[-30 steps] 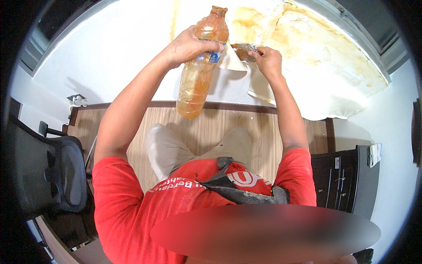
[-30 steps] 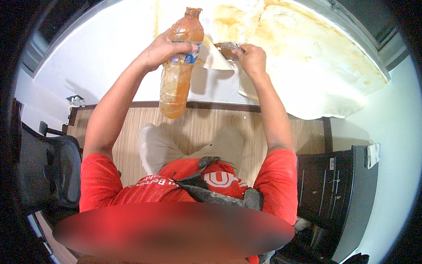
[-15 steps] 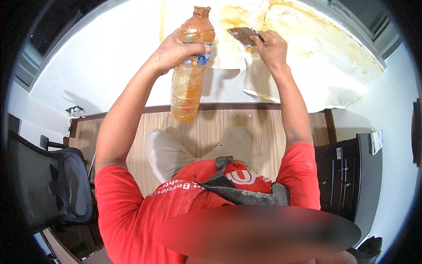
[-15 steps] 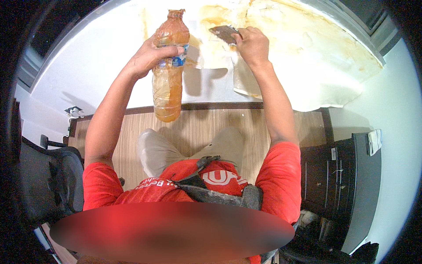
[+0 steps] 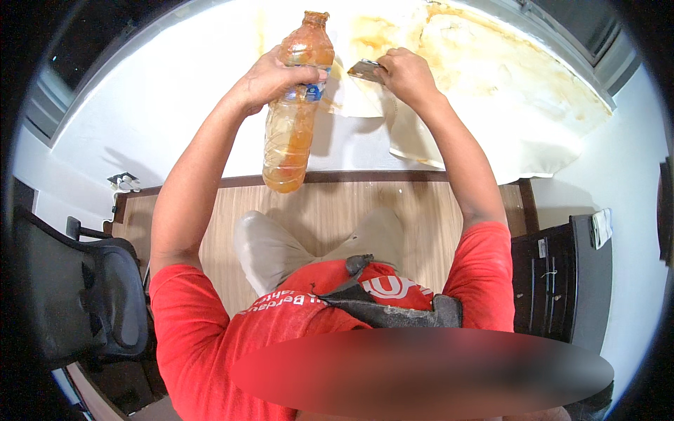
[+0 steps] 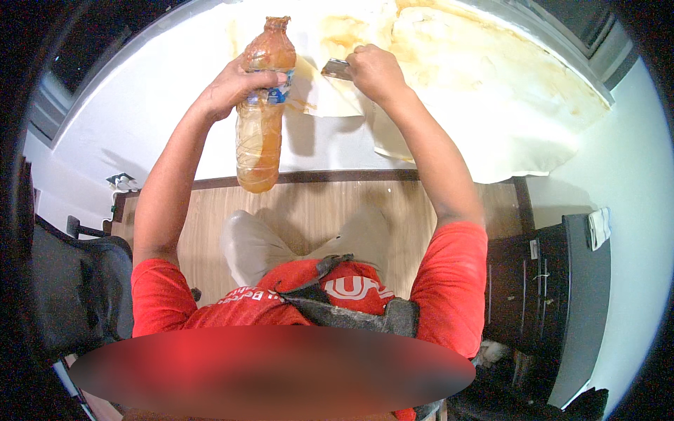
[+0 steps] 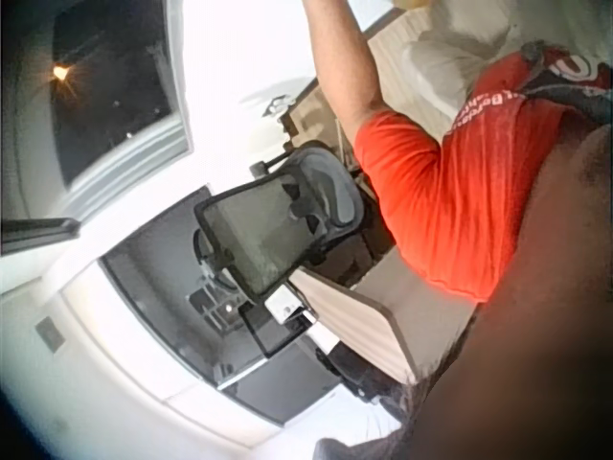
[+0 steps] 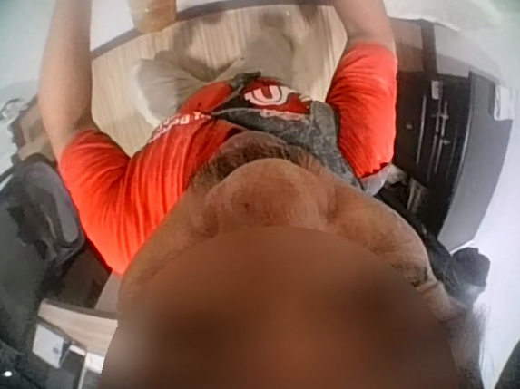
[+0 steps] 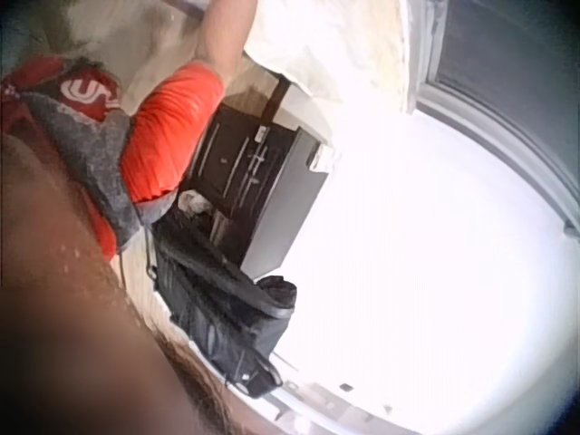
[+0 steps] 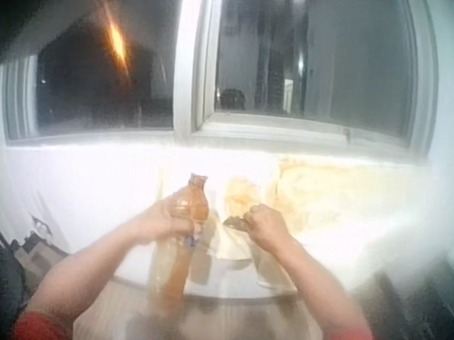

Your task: The person applies a liquid adhesive to a wall surface using a putty knife and then smooths a sheet of wallpaper onto the wall with their hands. They continue to apply more adhesive and press the wallpaper into place.

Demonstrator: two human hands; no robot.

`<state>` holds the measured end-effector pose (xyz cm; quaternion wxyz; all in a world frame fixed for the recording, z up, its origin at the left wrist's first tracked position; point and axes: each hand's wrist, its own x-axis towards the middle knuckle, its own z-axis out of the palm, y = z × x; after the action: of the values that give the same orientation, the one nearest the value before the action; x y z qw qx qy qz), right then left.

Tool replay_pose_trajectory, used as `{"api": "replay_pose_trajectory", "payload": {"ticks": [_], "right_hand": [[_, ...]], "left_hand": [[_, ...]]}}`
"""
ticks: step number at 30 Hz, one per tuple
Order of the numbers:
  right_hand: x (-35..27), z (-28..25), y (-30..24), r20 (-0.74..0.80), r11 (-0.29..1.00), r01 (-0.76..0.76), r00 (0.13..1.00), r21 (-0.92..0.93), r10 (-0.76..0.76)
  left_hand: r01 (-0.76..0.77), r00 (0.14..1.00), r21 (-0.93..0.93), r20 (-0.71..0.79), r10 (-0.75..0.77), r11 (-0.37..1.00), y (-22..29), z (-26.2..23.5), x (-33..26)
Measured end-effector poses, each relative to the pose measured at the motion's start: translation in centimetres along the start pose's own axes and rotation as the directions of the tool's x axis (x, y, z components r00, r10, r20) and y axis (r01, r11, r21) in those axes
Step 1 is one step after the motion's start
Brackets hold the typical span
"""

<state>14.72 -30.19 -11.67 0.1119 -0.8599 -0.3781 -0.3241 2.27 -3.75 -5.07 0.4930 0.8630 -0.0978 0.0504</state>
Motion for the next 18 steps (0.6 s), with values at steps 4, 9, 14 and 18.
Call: {"api": "replay_pose_trajectory", "payload": {"ticks": [4, 9, 14, 18], "right_hand": [[2.5, -0.4, -0.7, -0.166, 0.997, 0.041, 0.985, -0.069, -0.052], [4.7, -2.7, -1.1, -0.346, 0.993, 0.057, 0.934, -0.100, -0.088], [3.9, -5.2, 2.3, -0.422, 0.994, -0.084, 0.900, 0.076, 0.109], [2.2, -6.7, 4.5, -0.477, 0.980, -0.169, 0.856, 0.107, 0.200]], "left_hand": [[0.001, 1.000, 0.024, -0.018, -0.001, 1.000, -0.4, -0.6, 0.4], [0.007, 0.999, 0.016, -0.044, -0.006, 1.000, -1.2, -0.5, 0.6], [0.009, 1.000, 0.023, 0.007, -0.009, 1.000, -0.3, -0.1, 0.2], [0.002, 0.999, 0.049, -0.034, -0.001, 0.999, -0.6, 0.1, 0.1]]}}
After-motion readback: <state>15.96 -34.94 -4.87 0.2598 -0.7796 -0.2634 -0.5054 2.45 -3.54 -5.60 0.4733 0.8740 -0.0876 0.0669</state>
